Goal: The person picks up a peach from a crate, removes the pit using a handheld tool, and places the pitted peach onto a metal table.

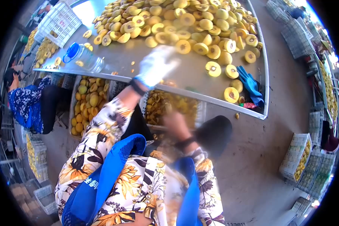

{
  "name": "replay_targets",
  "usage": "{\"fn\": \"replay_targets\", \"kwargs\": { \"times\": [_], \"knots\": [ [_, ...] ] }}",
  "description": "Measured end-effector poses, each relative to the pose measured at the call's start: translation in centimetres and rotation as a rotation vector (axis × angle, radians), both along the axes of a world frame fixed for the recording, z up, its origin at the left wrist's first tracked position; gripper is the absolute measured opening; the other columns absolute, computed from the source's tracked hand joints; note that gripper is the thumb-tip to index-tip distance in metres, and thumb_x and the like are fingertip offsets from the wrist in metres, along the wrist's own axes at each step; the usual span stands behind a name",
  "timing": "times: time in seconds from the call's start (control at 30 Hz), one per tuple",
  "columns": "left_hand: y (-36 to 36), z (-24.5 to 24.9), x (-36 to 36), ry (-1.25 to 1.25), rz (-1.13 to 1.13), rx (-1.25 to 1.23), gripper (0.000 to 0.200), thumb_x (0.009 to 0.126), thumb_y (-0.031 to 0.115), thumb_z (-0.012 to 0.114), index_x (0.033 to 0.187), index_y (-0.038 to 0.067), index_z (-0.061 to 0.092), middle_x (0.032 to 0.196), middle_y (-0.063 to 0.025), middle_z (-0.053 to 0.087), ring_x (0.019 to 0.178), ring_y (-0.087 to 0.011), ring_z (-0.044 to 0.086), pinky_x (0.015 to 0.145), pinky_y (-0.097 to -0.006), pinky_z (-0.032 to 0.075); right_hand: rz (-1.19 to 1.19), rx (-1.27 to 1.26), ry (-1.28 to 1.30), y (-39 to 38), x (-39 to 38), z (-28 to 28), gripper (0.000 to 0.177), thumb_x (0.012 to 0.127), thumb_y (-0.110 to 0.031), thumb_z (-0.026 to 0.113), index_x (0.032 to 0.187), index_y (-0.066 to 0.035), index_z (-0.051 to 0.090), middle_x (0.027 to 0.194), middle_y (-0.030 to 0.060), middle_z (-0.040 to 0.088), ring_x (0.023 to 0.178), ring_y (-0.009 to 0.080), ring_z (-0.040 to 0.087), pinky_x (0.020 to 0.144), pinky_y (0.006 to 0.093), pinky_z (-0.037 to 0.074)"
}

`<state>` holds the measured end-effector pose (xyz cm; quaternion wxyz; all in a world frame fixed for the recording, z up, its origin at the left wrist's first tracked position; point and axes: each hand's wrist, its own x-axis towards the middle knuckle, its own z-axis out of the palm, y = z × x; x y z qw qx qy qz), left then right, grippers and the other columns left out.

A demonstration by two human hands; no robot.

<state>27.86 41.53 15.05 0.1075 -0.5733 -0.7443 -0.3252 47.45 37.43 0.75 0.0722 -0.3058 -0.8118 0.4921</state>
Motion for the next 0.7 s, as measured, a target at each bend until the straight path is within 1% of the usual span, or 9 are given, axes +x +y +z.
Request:
{"fn": "replay_targets", "kwargs": {
  "times": [0.1,0.17,0.23,0.33,0.37,0.43,0.5,0.6,0.7],
  "knots": [
    [7.5,0.2,6.2,-0.157,-0.26,-0.377,0.043,0.082,0.039,0.056,0.117,0.014,0.054,0.12,-0.0188,0.048,0.102,-0.034,0.056,0.085,-0.0435,0.046,-0.195,-0.192,-0.115,-0.2,1.6,3.7,0.021,0.082,-0.015,0.057,0.079,0.005,0.054,0.052,0.0073,0.054,0.04,0.0169,0.054,0.037,0.0292,0.044],
    [11.4,-1.7,9.1,-0.063,-0.304,-0.625,0.037,0.081,0.037,0.058,0.114,0.021,0.059,0.122,-0.0201,0.045,0.103,-0.037,0.055,0.087,-0.0441,0.046,-0.257,-0.098,-0.019,-0.5,3.5,5.3,0.019,0.083,-0.015,0.058,0.085,0.004,0.053,0.056,0.0071,0.055,0.041,0.014,0.054,0.038,0.0276,0.043],
    [14.6,-6.8,9.9,-0.147,-0.276,-0.58,0.035,0.077,0.032,0.062,0.11,0.022,0.062,0.121,-0.0191,0.047,0.101,-0.0335,0.057,0.086,-0.0418,0.047,-0.379,-0.045,0.102,-0.9,5.3,7.1,0.019,0.083,-0.014,0.059,0.091,0.003,0.054,0.058,0.0071,0.056,0.043,0.0125,0.055,0.04,0.0266,0.044],
    [13.0,-3.8,9.5,-0.223,-0.357,-0.57,0.037,0.074,0.025,0.065,0.109,0.013,0.064,0.107,-0.0151,0.062,0.1,-0.0272,0.06,0.087,-0.0355,0.047,-0.599,-0.048,0.233,0.0,7.8,6.4,0.025,0.083,-0.012,0.058,0.104,0.0,0.052,0.064,0.0068,0.059,0.04,0.0108,0.05,0.038,0.0244,0.04],
    [12.6,-3.8,8.5,-0.485,-0.493,-0.591,0.04,0.071,0.022,0.07,0.108,0.009,0.065,0.106,-0.0135,0.064,0.098,-0.0265,0.061,0.086,-0.0321,0.047,-0.694,-0.104,0.291,0.4,8.4,7.0,0.026,0.084,-0.012,0.058,0.107,-0.001,0.051,0.065,0.0068,0.06,0.039,0.0102,0.049,0.037,0.0239,0.039],
    [9.8,-1.9,7.5,-0.666,-0.69,-0.644,0.043,0.068,0.022,0.073,0.107,0.005,0.065,0.106,-0.0125,0.064,0.098,-0.0263,0.061,0.086,-0.0308,0.048,-0.848,-0.156,0.31,2.8,8.1,9.5,0.029,0.088,-0.015,0.056,0.112,-0.002,0.048,0.07,0.0092,0.061,0.037,0.008,0.044,0.035,0.0221,0.036],
    [5.6,0.0,6.9,-0.444,-0.821,-0.488,0.044,0.07,0.023,0.072,0.109,0.005,0.063,0.106,-0.0127,0.064,0.098,-0.025,0.062,0.086,-0.0312,0.048,-0.911,-0.442,0.459,4.6,6.9,10.9,0.031,0.093,-0.023,0.051,0.115,-0.002,0.047,0.072,0.0111,0.06,0.036,0.0062,0.04,0.035,0.0212,0.035],
    [0.8,1.0,5.2,-0.314,-0.913,-0.382,0.062,0.069,0.021,0.076,0.123,0.006,0.051,0.121,-0.0125,0.056,0.109,-0.0227,0.055,0.092,-0.0314,0.045,-0.622,-0.685,0.598,5.1,4.7,12.0,0.032,0.097,-0.031,0.045,0.114,-0.004,0.049,0.069,0.0077,0.056,0.036,0.006,0.034,0.034,0.0211,0.028],
    [-4.1,1.5,3.5,-0.795,-0.679,-0.206,0.069,0.071,0.018,0.076,0.131,0.005,0.044,0.133,-0.0111,0.047,0.121,-0.0195,0.045,0.1,-0.0308,0.038,-0.589,-0.767,0.706,3.9,1.4,11.0,0.026,0.096,-0.028,0.049,0.107,-0.005,0.05,0.062,0.0034,0.052,0.036,0.0065,0.033,0.034,0.0213,0.027]
  ]
}}
